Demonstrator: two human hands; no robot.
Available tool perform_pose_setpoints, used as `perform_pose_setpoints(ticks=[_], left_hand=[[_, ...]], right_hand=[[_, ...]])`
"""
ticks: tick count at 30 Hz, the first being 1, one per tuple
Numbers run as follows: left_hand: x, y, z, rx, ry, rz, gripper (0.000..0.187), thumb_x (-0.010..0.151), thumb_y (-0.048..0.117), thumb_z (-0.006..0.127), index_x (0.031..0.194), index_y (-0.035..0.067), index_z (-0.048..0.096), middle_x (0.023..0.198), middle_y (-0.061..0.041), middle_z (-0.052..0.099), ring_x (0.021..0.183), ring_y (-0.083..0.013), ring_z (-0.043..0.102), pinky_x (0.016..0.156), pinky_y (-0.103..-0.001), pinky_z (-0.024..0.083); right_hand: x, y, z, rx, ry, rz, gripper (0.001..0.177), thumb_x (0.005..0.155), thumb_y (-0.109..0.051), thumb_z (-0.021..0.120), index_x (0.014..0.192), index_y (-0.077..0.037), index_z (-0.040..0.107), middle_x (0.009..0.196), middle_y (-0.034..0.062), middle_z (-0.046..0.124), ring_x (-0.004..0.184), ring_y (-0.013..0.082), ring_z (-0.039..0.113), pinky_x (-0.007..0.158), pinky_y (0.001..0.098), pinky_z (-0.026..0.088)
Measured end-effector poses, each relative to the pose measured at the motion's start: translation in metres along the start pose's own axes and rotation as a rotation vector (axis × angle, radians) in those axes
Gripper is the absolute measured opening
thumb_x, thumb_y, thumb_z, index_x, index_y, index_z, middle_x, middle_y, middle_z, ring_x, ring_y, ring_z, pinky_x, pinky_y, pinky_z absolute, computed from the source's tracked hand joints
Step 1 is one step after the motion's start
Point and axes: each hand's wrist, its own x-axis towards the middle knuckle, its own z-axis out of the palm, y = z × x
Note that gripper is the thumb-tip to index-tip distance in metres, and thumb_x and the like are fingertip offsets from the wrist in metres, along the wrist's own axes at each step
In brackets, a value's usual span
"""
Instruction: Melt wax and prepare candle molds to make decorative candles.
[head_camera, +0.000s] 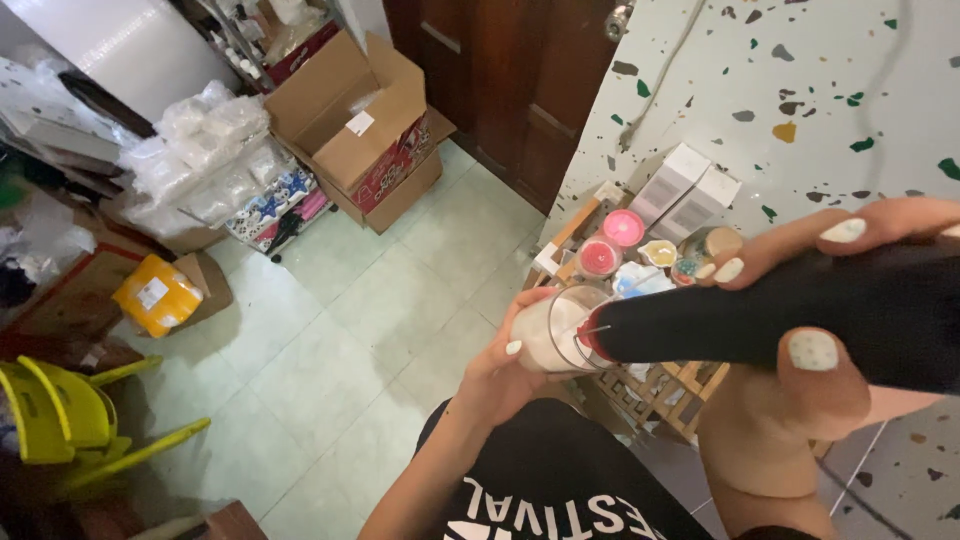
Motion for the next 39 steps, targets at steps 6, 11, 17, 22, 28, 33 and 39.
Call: perform_pose_setpoints(ticks=[6,11,17,22,28,33,39], left_hand=[[-0.011,-0.002,0.005,0.022,0.047,0.057,0.088,0.084,0.046,0.074,0.154,0.015,0.03,0.156,-0.015,0.039,0.142,-0.0336,0.046,0.113,-0.056,0.045],[-0.028,-0.009,0.01,0.024,0.086,0.12,0.089,0.084,0.045,0.074,0.154,0.014,0.03,0.153,-0.015,0.041,0.141,-0.034,0.046,0.111,-0.056,0.044],[-0.058,-0.031,-0.005,-0.002,0.162,0.303,0.089,0.086,0.042,0.074,0.158,0.013,0.029,0.151,-0.017,0.042,0.143,-0.0333,0.045,0.116,-0.052,0.042],[-0.087,-0.028,-0.001,0.014,0.239,0.413,0.09,0.083,0.043,0.073,0.155,0.013,0.028,0.151,-0.019,0.043,0.14,-0.035,0.047,0.113,-0.052,0.042],[-0.13,-0.025,-0.006,0.032,0.311,0.508,0.093,0.082,0.047,0.073,0.157,0.015,0.026,0.152,-0.021,0.042,0.137,-0.0395,0.047,0.111,-0.053,0.043],[-0.171,-0.014,-0.002,0.058,0.345,0.594,0.092,0.084,0.049,0.071,0.155,0.012,0.028,0.155,-0.018,0.042,0.142,-0.0378,0.047,0.112,-0.058,0.043],[-0.223,0.001,0.004,0.081,0.37,0.644,0.087,0.086,0.05,0.066,0.156,0.014,0.028,0.156,-0.017,0.043,0.14,-0.0387,0.048,0.11,-0.062,0.045]], right_hand=[[0.003,0.003,0.011,0.161,-0.019,0.02,0.049,0.099,-0.012,0.073,0.136,-0.002,0.044,0.111,0.0095,0.052,0.072,0.0281,0.062,0.072,0.0386,0.054],[0.002,0.007,0.009,0.225,-0.112,0.033,0.052,0.099,-0.008,0.073,0.141,-0.005,0.043,0.112,0.0094,0.053,0.073,0.0287,0.063,0.073,0.0396,0.054],[-0.003,0.022,0.014,0.285,-0.309,0.039,0.058,0.1,-0.001,0.072,0.147,-0.012,0.04,0.113,0.0087,0.054,0.077,0.0301,0.065,0.076,0.0425,0.056],[-0.008,0.038,0.036,0.364,-0.478,0.028,0.066,0.101,0.005,0.071,0.152,-0.017,0.037,0.114,0.008,0.055,0.08,0.0312,0.067,0.079,0.0449,0.058],[-0.03,0.027,0.071,0.518,-0.527,0.165,0.073,0.1,0.007,0.073,0.155,-0.018,0.033,0.114,0.0105,0.054,0.08,0.0338,0.067,0.078,0.0474,0.058],[-0.05,0.016,0.106,0.544,-0.572,0.179,0.067,0.103,0.006,0.071,0.155,-0.015,0.034,0.117,0.0111,0.055,0.081,0.0343,0.067,0.078,0.0466,0.057],[-0.079,-0.003,0.146,0.541,-0.656,0.052,0.06,0.106,0.006,0.069,0.151,-0.018,0.038,0.12,0.0105,0.054,0.082,0.0345,0.067,0.077,0.0455,0.058]])
